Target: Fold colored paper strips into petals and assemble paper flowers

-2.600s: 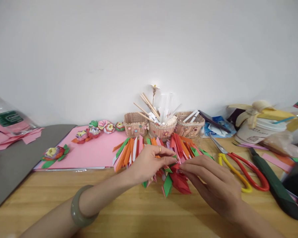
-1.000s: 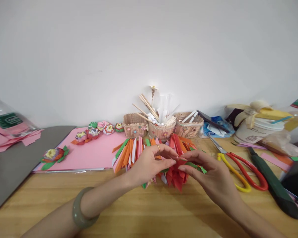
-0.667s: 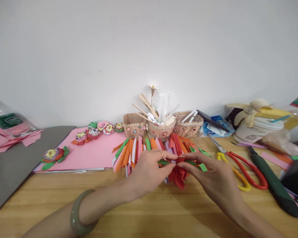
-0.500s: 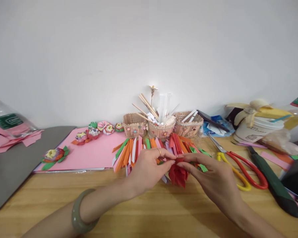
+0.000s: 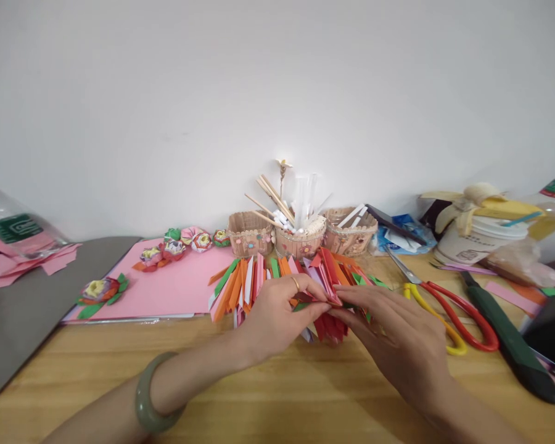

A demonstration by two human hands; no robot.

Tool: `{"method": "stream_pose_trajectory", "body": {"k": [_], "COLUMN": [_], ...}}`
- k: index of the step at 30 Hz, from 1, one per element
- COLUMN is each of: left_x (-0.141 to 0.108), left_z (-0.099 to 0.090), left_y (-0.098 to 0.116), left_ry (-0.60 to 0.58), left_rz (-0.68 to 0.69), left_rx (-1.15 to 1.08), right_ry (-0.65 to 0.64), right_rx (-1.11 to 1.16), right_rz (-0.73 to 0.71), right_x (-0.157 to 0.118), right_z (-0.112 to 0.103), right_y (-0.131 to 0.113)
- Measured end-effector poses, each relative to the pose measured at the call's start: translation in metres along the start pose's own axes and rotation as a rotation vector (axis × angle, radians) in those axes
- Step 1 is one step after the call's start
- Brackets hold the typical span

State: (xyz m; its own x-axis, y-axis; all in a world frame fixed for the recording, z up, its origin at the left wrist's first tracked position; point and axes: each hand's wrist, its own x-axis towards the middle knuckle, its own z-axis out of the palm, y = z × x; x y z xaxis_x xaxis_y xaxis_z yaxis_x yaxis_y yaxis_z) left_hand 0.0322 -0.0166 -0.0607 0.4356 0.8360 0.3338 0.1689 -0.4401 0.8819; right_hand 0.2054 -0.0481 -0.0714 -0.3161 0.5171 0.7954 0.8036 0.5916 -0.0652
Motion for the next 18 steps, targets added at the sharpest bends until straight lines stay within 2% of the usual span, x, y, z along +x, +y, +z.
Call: {"method": "stream_pose_trajectory", "body": {"k": [7, 13, 16, 18], "left_x": [0.0012, 0.0038, 0.0047, 0.0060], "left_z": [-0.0022, -0.0040, -0.0048, -0.0061], "left_y": [-0.0003, -0.0027, -0.0031, -0.0024], "left_ry": [-0.048, -0.051, -0.044, -0.071], "left_rz": [0.109, 0.311, 0.355, 0.332], "left_rx": [0.034, 0.050, 0.035, 0.002], "right_ry": [-0.036, -0.031, -0.040, -0.061], "right_rx": [0.001, -0.015, 0.059, 0.166], "right_rz": [-0.048, -0.081, -0.065, -0.018], "right_x": [-0.0009, -0.0025, -0.0012, 0.0014], "right_z": [-0.0039, -0.0044, -0.0053, -0.0061], "right_y": [0.0012, 0.0030, 0.0028, 0.0022]}}
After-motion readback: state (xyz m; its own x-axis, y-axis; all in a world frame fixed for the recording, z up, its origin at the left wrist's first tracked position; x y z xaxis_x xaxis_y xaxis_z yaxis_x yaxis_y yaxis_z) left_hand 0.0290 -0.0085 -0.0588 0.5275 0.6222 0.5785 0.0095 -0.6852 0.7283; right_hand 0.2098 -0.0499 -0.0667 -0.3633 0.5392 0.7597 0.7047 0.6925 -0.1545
